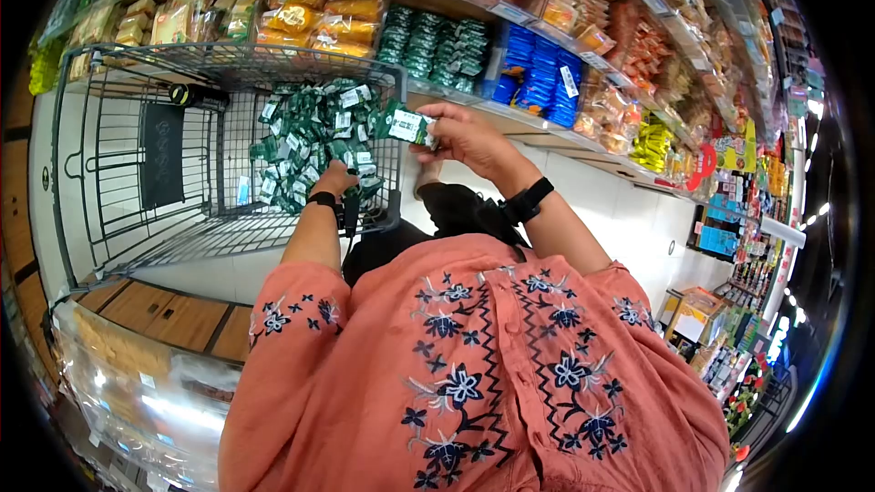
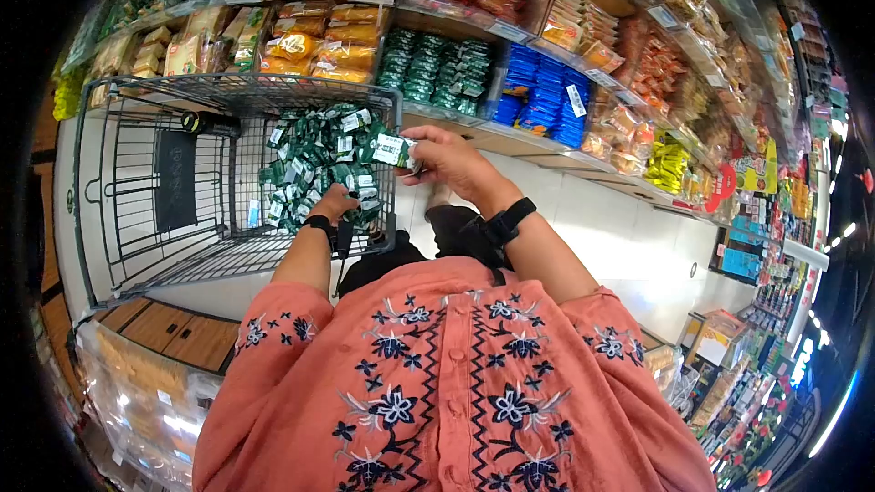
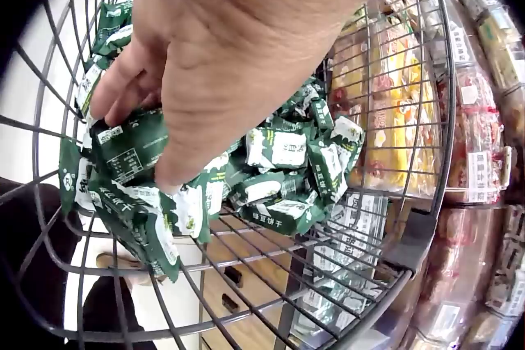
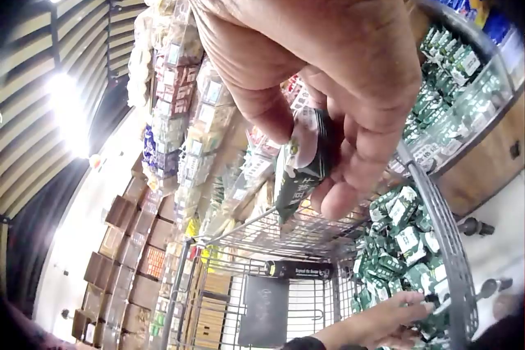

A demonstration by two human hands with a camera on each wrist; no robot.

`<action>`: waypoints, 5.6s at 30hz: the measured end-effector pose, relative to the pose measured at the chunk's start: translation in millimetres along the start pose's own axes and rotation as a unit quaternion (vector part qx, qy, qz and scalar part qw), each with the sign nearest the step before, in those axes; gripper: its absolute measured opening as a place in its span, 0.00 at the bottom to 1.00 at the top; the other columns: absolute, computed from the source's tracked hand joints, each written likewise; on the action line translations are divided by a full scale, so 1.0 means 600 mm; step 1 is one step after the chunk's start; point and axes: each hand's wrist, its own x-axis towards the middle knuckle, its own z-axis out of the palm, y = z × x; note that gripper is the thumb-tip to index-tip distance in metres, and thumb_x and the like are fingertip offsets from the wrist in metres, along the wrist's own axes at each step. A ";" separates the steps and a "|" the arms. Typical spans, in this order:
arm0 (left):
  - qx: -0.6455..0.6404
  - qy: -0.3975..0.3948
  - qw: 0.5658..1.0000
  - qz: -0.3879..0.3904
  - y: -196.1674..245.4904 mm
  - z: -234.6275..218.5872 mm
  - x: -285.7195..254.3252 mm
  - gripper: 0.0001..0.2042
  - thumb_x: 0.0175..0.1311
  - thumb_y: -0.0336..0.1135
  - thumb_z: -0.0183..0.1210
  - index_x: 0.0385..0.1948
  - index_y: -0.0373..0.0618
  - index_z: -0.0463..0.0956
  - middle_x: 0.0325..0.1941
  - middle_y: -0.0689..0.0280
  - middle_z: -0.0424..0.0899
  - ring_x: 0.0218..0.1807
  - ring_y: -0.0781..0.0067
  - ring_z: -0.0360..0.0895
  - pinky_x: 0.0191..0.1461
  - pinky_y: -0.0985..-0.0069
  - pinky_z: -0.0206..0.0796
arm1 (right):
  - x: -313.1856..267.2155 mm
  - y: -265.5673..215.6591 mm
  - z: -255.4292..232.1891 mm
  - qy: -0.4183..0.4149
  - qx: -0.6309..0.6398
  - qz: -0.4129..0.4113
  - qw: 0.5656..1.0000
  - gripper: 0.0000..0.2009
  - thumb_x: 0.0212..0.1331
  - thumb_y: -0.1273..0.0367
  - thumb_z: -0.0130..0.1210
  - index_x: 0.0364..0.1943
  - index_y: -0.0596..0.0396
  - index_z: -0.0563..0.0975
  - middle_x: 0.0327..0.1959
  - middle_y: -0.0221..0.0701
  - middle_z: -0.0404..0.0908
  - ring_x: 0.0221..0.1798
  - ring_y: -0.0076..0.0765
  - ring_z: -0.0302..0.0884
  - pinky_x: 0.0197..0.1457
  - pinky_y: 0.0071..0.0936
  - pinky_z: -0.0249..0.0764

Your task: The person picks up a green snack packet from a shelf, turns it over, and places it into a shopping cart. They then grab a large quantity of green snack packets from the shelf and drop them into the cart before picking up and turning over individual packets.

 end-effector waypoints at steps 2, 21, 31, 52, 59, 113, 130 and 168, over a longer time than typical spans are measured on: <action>0.000 0.014 1.000 0.004 -0.017 0.010 0.038 0.34 0.58 0.40 0.69 0.63 0.39 0.61 0.59 0.49 0.73 0.46 0.53 0.78 0.37 0.51 0.73 | -0.004 0.002 -0.002 0.000 -0.001 -0.002 1.000 0.19 0.67 0.71 0.50 0.61 0.59 0.69 0.53 0.40 0.78 0.52 0.42 0.83 0.55 0.37 0.82; -0.083 0.081 0.990 -0.077 0.002 0.016 0.048 0.34 0.57 0.40 0.69 0.58 0.27 0.62 0.44 0.46 0.83 0.36 0.53 0.85 0.29 0.64 0.78 | -0.030 0.011 -0.021 0.036 0.026 -0.013 0.999 0.20 0.65 0.72 0.51 0.60 0.62 0.69 0.49 0.41 0.80 0.47 0.38 0.84 0.49 0.34 0.84; -0.150 0.122 0.981 0.020 -0.036 -0.017 0.020 0.28 0.55 0.44 0.70 0.50 0.29 0.73 0.37 0.52 0.82 0.28 0.64 0.80 0.26 0.67 0.71 | -0.011 0.019 -0.022 0.005 0.023 0.001 1.000 0.18 0.67 0.72 0.49 0.60 0.61 0.68 0.53 0.41 0.78 0.52 0.42 0.83 0.54 0.35 0.82; -0.536 0.123 0.769 0.325 0.084 -0.113 -0.437 0.15 0.74 0.46 0.53 0.48 0.44 0.74 0.42 0.66 0.82 0.39 0.73 0.80 0.42 0.72 0.77 | 0.059 -0.002 0.104 -0.132 0.046 -0.009 0.990 0.24 0.61 0.76 0.49 0.63 0.61 0.64 0.50 0.40 0.78 0.50 0.42 0.83 0.54 0.40 0.82; -0.550 0.123 0.750 0.345 0.105 -0.091 -0.470 0.14 0.73 0.41 0.56 0.51 0.43 0.70 0.45 0.63 0.81 0.42 0.68 0.82 0.42 0.71 0.79 | 0.051 -0.013 0.129 -0.153 0.049 -0.014 0.987 0.23 0.61 0.76 0.50 0.61 0.61 0.65 0.44 0.36 0.77 0.48 0.43 0.83 0.54 0.41 0.83; -0.073 0.291 0.918 0.259 0.145 -0.073 -0.224 0.20 0.62 0.43 0.64 0.48 0.37 0.76 0.45 0.50 0.85 0.49 0.57 0.82 0.52 0.68 0.72 | 0.057 0.003 0.035 -0.060 0.095 -0.055 0.992 0.15 0.65 0.63 0.61 0.50 0.52 0.71 0.48 0.29 0.78 0.51 0.30 0.78 0.58 0.41 0.78; 0.335 0.096 0.933 0.083 0.072 0.074 -0.031 0.17 0.60 0.36 0.62 0.50 0.43 0.76 0.55 0.50 0.81 0.59 0.46 0.78 0.60 0.55 0.72 | 0.014 0.002 -0.070 0.011 0.091 -0.016 0.996 0.21 0.64 0.65 0.61 0.57 0.56 0.68 0.51 0.30 0.76 0.53 0.29 0.77 0.59 0.34 0.77; -0.014 0.487 0.683 0.545 0.247 -0.055 -0.494 0.22 0.56 0.16 0.59 0.53 0.39 0.64 0.69 0.47 0.65 0.65 0.56 0.72 0.64 0.68 0.70 | 0.009 -0.094 0.165 -0.103 0.060 -0.135 0.984 0.22 0.64 0.65 0.58 0.60 0.55 0.69 0.48 0.28 0.77 0.46 0.25 0.80 0.50 0.29 0.81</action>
